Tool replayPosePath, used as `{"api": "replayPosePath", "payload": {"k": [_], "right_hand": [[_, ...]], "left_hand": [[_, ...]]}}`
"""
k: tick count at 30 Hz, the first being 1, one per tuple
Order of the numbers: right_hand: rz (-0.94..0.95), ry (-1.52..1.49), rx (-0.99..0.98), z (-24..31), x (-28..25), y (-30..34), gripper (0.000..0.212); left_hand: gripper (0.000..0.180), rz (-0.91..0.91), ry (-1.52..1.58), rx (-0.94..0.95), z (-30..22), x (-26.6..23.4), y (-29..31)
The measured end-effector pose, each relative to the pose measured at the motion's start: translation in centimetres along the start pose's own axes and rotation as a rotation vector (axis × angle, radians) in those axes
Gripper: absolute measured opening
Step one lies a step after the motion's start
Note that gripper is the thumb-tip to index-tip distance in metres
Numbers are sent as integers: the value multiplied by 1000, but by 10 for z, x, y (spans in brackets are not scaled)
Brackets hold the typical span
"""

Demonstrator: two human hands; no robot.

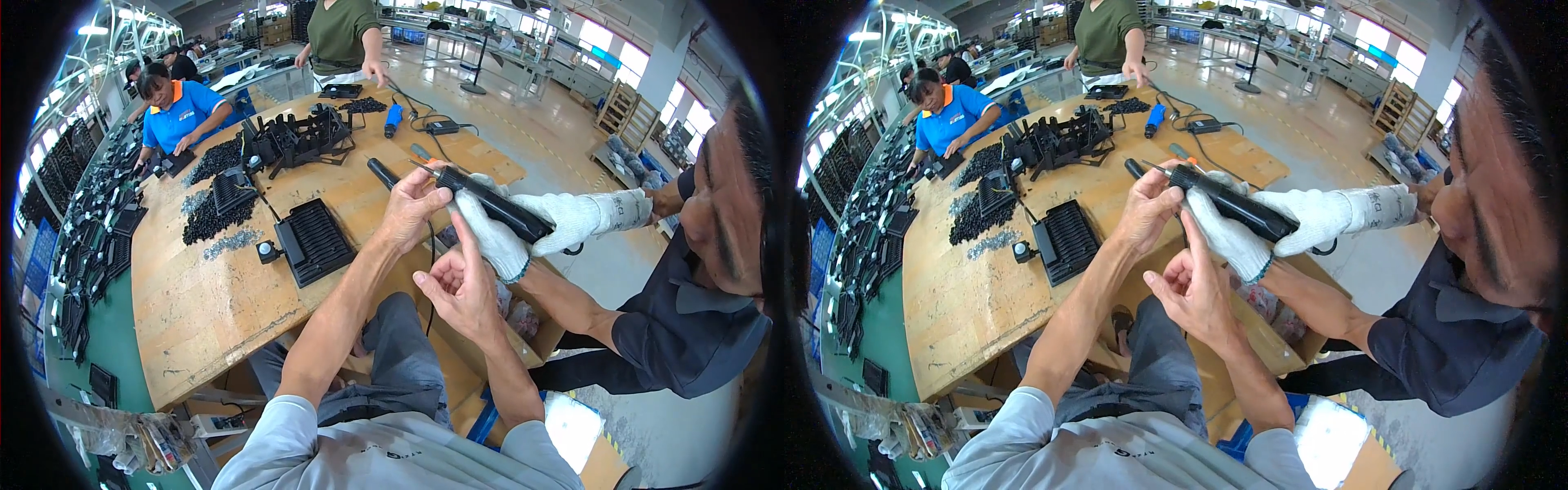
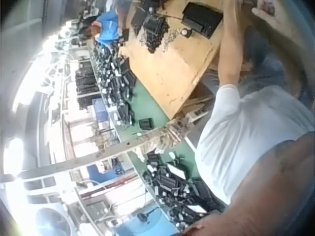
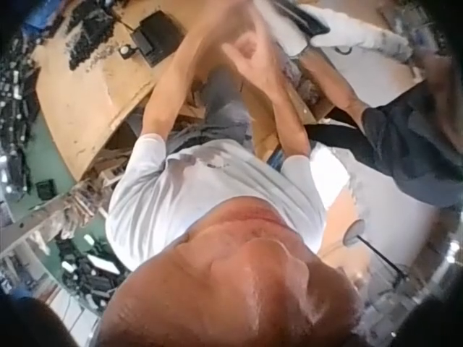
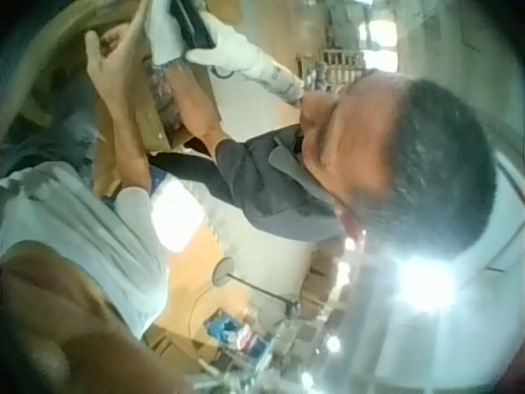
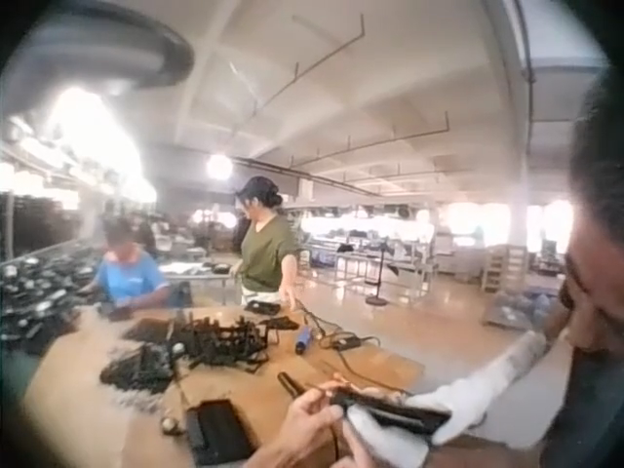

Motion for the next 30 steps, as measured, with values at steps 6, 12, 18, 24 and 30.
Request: {"api": "replayPosePath", "payload": {"k": [6,12,18,24,30], "right_hand": [[25,1,40,-5,6,13,89],[44,-24,74,-11,16,26,88],[126,58,150,-18,37,36,85],[67,143,0,14,35,50,64],[13,304,-345,120,12,27,49]], "left_hand": [[56,-4,-9,16,-2,-1,0],[52,-10,21,53,-5,-19,1],[34,-95,148,137,-27,-49,4],[39,-52,165,265,-98,-61,21],[37,27,86,207,-115,-64,31]]}}
Point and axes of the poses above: each hand's wrist, its own y-axis away from the middle knuckle, its own x-axis out of the palm, z = x × y, the point moved 8 cm from there along -y, towards the middle knuckle, and after that the axes turned 4 degrees about z, right-handed, at the moved point
